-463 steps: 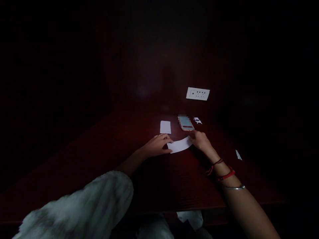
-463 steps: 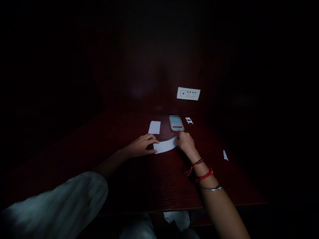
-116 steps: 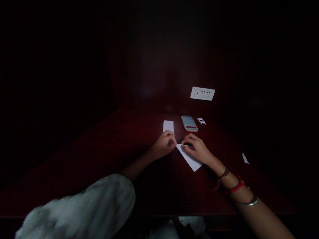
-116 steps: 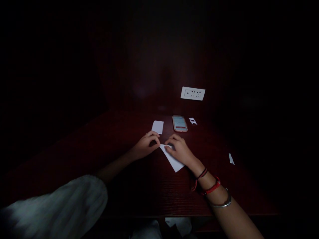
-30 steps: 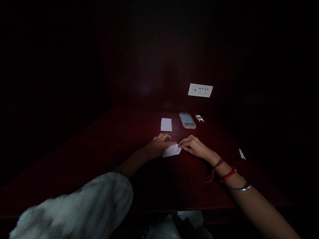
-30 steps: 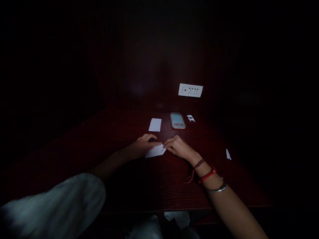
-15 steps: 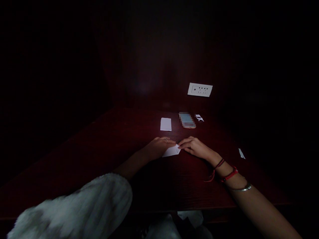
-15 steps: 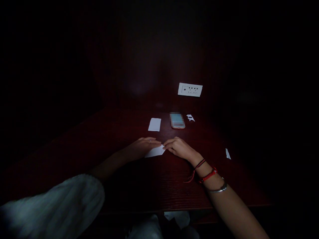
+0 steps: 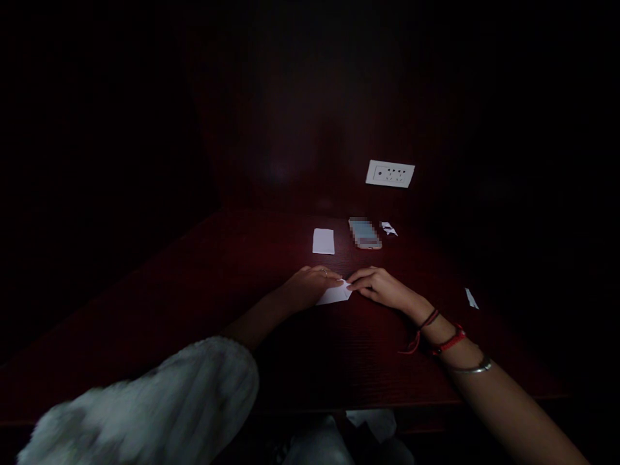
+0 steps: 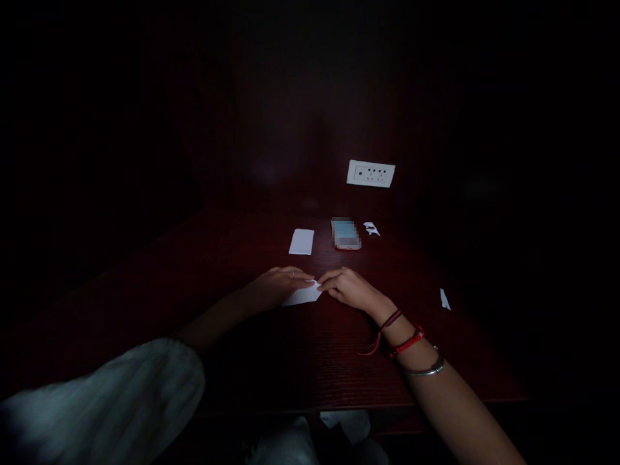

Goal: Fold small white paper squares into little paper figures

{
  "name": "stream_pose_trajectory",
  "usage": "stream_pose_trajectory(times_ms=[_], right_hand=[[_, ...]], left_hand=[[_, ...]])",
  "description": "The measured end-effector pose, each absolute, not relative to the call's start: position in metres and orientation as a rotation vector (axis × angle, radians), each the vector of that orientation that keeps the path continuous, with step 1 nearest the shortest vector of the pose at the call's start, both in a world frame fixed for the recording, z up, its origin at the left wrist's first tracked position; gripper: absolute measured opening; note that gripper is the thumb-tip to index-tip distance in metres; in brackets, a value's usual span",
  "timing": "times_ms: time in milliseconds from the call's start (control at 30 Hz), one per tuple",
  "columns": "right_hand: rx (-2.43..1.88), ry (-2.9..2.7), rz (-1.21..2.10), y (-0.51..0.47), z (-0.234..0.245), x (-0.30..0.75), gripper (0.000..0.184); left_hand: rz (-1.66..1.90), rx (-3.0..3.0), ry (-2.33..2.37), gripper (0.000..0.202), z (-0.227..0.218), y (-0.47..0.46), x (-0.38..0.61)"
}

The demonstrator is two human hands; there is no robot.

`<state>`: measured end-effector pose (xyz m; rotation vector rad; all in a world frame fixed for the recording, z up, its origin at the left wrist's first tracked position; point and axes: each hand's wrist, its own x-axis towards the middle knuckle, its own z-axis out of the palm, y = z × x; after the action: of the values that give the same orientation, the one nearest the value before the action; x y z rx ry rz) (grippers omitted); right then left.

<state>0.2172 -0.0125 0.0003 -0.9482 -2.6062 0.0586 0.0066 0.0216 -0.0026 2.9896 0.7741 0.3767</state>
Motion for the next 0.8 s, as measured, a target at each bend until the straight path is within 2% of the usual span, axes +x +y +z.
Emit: stream_pose_trajectory(times_ms=[433, 800], right_hand=[[-1.001, -2.646, 0.015, -0.011, 0.001, 0.217, 0.026], [-0.979, -2.548, 0.127, -0.010, 0.001, 0.215, 0.032]], left_hand=[[0.226, 2.989, 0.850, 0.039, -0.002, 0.015, 0.005], [0.060, 3.038, 0.944, 0.047, 0.005, 0.004, 0.009]])
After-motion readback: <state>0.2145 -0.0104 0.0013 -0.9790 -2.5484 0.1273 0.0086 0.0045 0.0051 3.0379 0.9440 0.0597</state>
